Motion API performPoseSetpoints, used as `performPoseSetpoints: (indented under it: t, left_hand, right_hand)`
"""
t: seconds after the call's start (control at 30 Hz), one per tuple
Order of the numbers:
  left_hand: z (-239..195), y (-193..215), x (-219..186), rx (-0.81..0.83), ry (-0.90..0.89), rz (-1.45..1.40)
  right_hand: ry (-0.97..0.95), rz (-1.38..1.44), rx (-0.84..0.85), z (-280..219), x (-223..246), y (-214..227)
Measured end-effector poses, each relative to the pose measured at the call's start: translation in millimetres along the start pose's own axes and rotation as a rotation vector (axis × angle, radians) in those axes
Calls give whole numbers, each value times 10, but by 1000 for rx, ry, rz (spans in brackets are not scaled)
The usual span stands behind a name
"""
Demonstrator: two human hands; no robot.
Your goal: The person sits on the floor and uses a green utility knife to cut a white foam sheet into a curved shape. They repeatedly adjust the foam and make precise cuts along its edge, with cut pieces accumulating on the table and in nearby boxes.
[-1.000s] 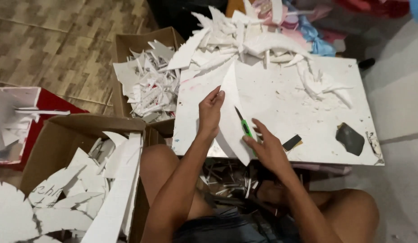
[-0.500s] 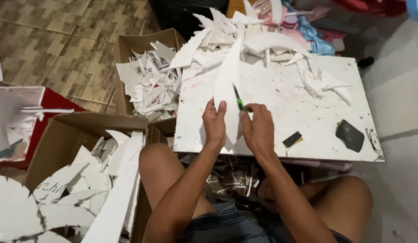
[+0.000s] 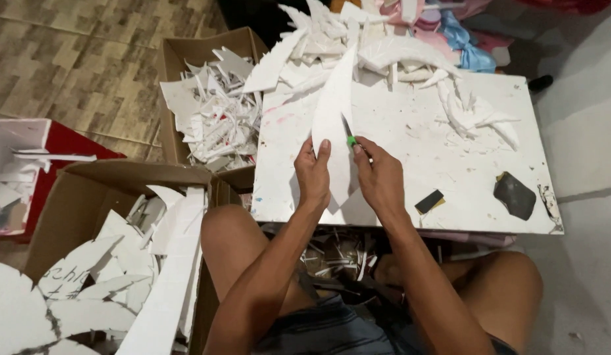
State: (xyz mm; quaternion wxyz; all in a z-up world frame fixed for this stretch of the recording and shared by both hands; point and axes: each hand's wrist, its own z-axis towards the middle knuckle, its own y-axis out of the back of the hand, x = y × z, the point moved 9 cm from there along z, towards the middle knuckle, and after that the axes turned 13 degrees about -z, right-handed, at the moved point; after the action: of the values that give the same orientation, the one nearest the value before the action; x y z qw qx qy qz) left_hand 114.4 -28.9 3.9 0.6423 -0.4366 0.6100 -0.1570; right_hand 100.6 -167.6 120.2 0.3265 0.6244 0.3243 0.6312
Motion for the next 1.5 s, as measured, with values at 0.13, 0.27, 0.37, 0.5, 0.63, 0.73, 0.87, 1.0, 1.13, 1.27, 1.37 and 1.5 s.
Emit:
performPoseSetpoints:
  t: [0.13,0.27,0.37,0.5,0.63,0.73,0.87,1.0,1.13,1.27,1.37,1.5]
  left_hand:
    - [46,32,27,-12,3,-25]
    - [72,88,87,-21,6,-20]
    - [56,77,36,-23,6,-16]
    - [170,240,179,-18,9,16]
    - [211,330,233,-19,7,16]
    - [271,459,335,-19,13,16]
    - [343,557,411,-22,14,11]
    - [387,626,482,-25,21,31]
    - [390,646,525,-20,38,46]
    - [383,614,489,-25,40,55]
    - [417,640,450,-36,38,78]
    - [428,681,501,-44,51,89]
  right_hand:
    - [9,108,-29,18,-79,-104]
    - [56,113,-58,9,-117,-142]
    - [88,100,-78,-12,-83,-123]
    - [100,93,-67,-37,-158,-205]
    - [107,92,-69,-75,-147,-191]
    - [114,98,-64,-90,-166,-188]
    - [133,98,-64,-143,-154,-178]
    - [144,91,-63,-221,-191,-196]
    - [148,96,-58,-264,-252,-217]
    - [154,101,-49,-327,-291,-220]
    - [140,114,-16,-386,-307,-260]
    - [153,111,-14,-413,-343,-273]
